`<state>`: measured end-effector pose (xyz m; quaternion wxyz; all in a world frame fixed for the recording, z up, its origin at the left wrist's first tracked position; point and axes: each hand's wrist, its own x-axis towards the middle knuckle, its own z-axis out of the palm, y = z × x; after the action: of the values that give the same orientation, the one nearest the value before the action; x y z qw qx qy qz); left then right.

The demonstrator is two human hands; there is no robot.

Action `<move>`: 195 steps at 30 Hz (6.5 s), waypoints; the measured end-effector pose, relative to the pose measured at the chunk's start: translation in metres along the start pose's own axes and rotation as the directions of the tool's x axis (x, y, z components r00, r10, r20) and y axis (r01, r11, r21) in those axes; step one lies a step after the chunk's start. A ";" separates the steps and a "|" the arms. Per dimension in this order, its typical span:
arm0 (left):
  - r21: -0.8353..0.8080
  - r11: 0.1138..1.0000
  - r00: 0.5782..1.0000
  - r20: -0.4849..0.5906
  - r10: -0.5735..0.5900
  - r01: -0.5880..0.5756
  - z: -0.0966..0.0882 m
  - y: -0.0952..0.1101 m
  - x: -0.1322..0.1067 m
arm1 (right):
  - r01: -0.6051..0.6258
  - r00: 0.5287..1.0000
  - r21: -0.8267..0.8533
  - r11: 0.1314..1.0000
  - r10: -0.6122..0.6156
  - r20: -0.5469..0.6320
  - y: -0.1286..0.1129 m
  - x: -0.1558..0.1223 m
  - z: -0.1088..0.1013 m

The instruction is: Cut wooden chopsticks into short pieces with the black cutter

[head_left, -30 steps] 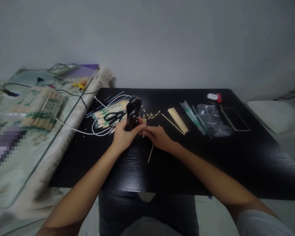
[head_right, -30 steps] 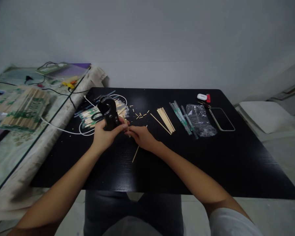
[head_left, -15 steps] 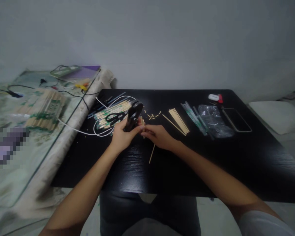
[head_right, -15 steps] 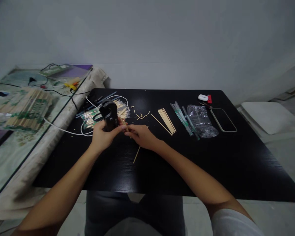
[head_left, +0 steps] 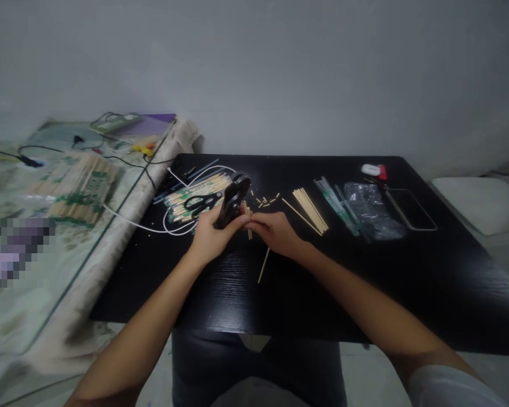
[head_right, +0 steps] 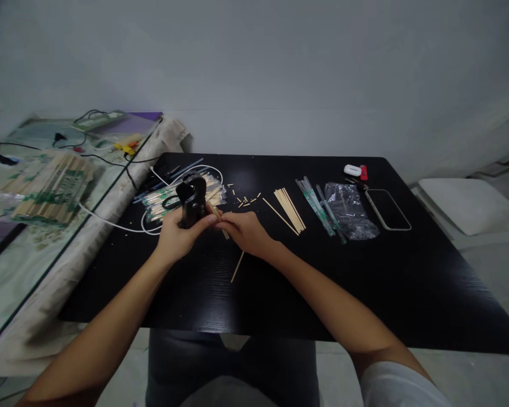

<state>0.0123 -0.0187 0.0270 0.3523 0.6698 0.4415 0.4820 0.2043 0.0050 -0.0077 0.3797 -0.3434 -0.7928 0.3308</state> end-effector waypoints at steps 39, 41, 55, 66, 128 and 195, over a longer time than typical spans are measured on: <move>0.975 0.120 0.939 0.213 -0.270 -0.187 -0.041 0.068 -0.016 | 0.047 0.997 -0.022 0.999 -0.048 -0.063 0.003 0.003 0.010; 0.978 0.114 0.933 0.204 -0.296 -0.177 -0.042 0.066 -0.016 | 0.046 0.997 -0.026 0.999 -0.047 -0.054 0.003 0.003 0.010; 0.968 0.215 0.957 0.179 -0.230 -0.130 -0.057 0.056 -0.010 | 0.086 0.996 -0.078 0.993 -0.082 0.044 -0.012 0.005 -0.017; 0.576 0.817 1.000 0.017 0.015 -0.022 -0.019 -0.010 0.013 | -0.461 0.871 -0.461 0.758 0.487 -0.069 0.016 -0.035 -0.078; 0.534 0.845 0.993 0.113 -0.021 -0.043 0.003 -0.043 -0.009 | -0.213 0.969 0.135 0.968 0.226 -0.096 -0.014 0.003 -0.022; 0.486 0.824 0.939 0.018 -0.344 0.292 -0.004 -0.054 0.006 | -0.618 0.753 0.343 0.707 0.658 0.001 0.049 0.007 -0.048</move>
<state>-0.0046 0.0070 -0.0182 0.2749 0.6770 0.6325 0.2571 0.2549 0.0500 -0.0202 0.3399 -0.5488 -0.5350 0.5450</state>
